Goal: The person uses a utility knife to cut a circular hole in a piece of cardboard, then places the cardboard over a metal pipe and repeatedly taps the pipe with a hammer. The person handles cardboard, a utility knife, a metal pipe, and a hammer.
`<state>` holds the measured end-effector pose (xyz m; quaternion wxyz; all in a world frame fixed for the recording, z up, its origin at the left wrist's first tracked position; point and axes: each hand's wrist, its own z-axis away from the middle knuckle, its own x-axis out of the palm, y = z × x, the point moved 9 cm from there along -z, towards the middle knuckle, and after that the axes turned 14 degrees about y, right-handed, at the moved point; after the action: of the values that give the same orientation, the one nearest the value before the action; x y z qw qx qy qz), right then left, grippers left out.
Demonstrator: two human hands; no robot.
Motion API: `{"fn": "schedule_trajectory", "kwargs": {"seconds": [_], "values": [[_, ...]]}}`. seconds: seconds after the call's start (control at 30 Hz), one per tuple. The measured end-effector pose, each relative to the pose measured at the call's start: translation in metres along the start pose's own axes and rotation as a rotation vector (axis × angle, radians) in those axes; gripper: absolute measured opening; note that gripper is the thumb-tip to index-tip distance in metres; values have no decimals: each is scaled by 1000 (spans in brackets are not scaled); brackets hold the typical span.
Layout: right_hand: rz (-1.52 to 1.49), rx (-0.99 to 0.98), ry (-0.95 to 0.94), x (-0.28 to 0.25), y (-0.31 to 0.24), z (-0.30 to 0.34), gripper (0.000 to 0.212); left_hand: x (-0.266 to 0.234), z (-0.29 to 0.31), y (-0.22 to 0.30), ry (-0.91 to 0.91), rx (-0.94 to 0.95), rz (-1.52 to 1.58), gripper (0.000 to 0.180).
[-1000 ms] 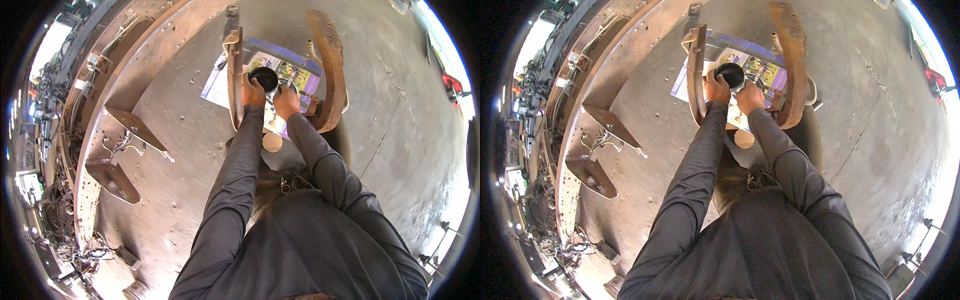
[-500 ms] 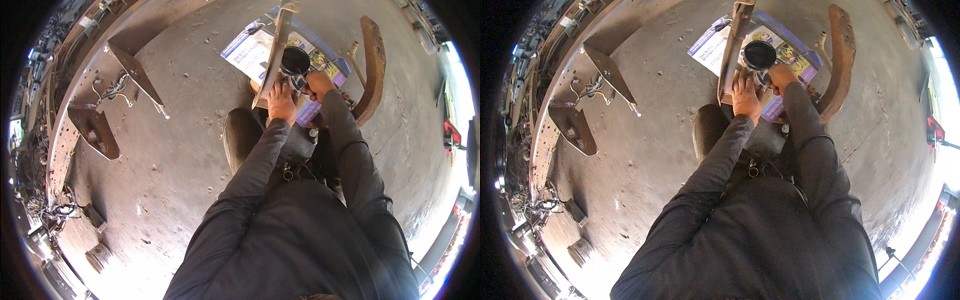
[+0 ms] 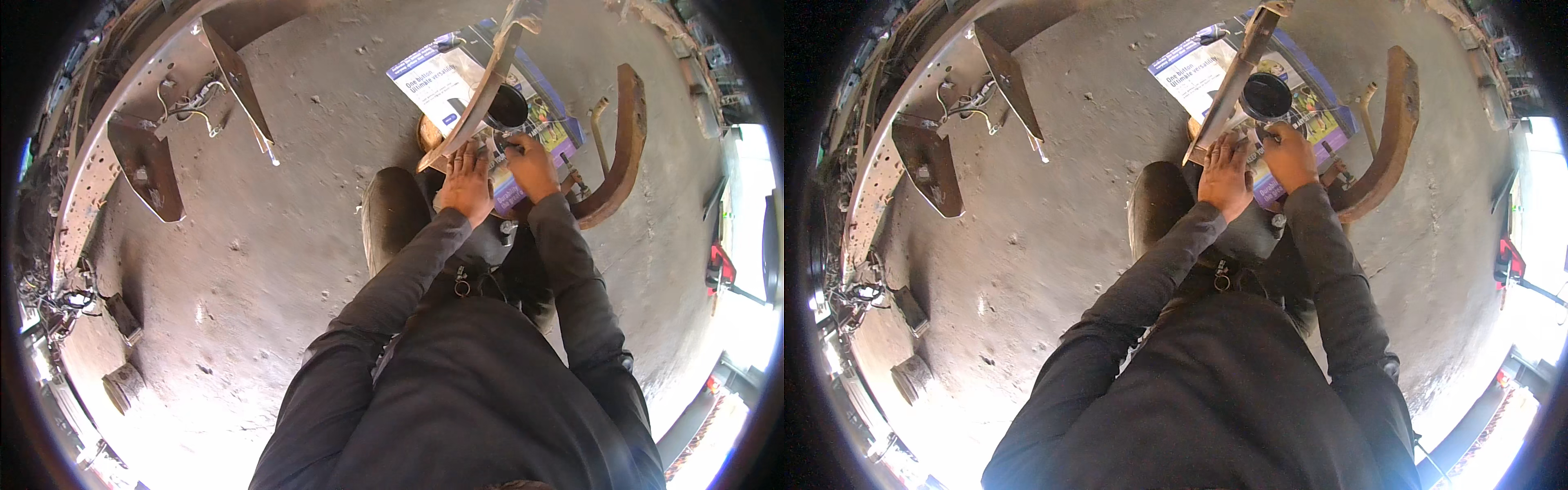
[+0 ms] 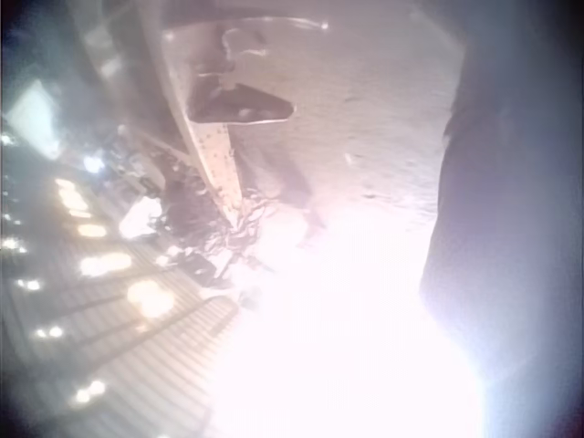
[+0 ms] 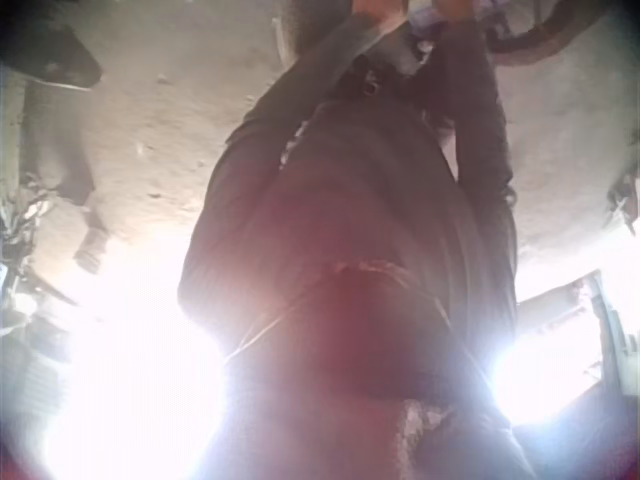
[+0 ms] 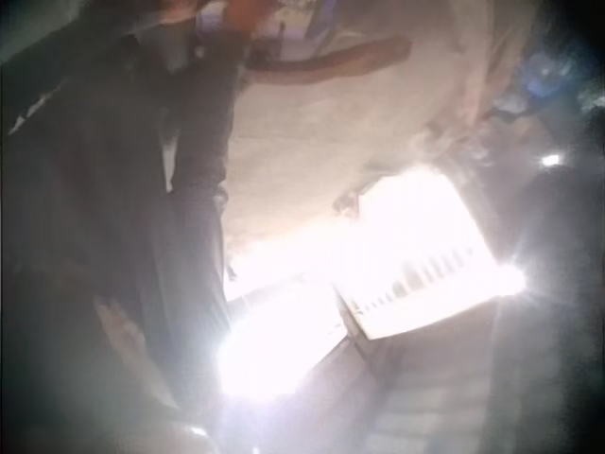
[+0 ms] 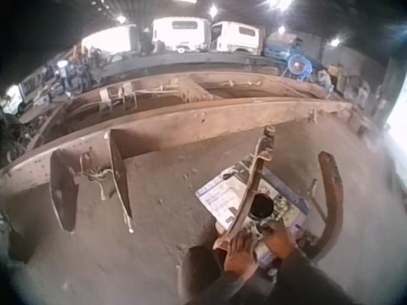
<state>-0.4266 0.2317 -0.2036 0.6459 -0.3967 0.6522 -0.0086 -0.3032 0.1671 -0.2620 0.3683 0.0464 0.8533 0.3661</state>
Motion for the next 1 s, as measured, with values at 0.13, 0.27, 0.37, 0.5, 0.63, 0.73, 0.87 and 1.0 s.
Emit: {"fn": "schedule_trajectory", "kwargs": {"seconds": [0.13, 0.27, 0.37, 0.5, 0.63, 0.73, 0.87, 1.0], "values": [[-2, -201, 11, 17, -8, -13, 33, 7, -1, 4, -38, -103, -78, 64], [184, -255, -41, 20, -19, -21, 32, 16, -15, 6, -238, -128, -214, 72], [343, -291, -100, 20, -25, -22, 30, 26, -10, 4, -331, -99, -304, 79], [342, -313, -77, 21, -31, -22, 27, 32, -8, 4, -400, -101, -373, 82], [346, -280, -37, 29, -30, -24, 29, 30, -9, 2, -419, -95, -360, 81], [369, -263, -35, 34, -33, -26, 30, 29, -9, 3, -481, -81, -383, 78], [387, -227, -25, 42, -36, -25, 29, 25, -10, 3, -368, -83, -318, 75], [397, -247, -39, 39, -35, -28, 28, 28, -7, 2, -385, -66, -380, 77]]}}
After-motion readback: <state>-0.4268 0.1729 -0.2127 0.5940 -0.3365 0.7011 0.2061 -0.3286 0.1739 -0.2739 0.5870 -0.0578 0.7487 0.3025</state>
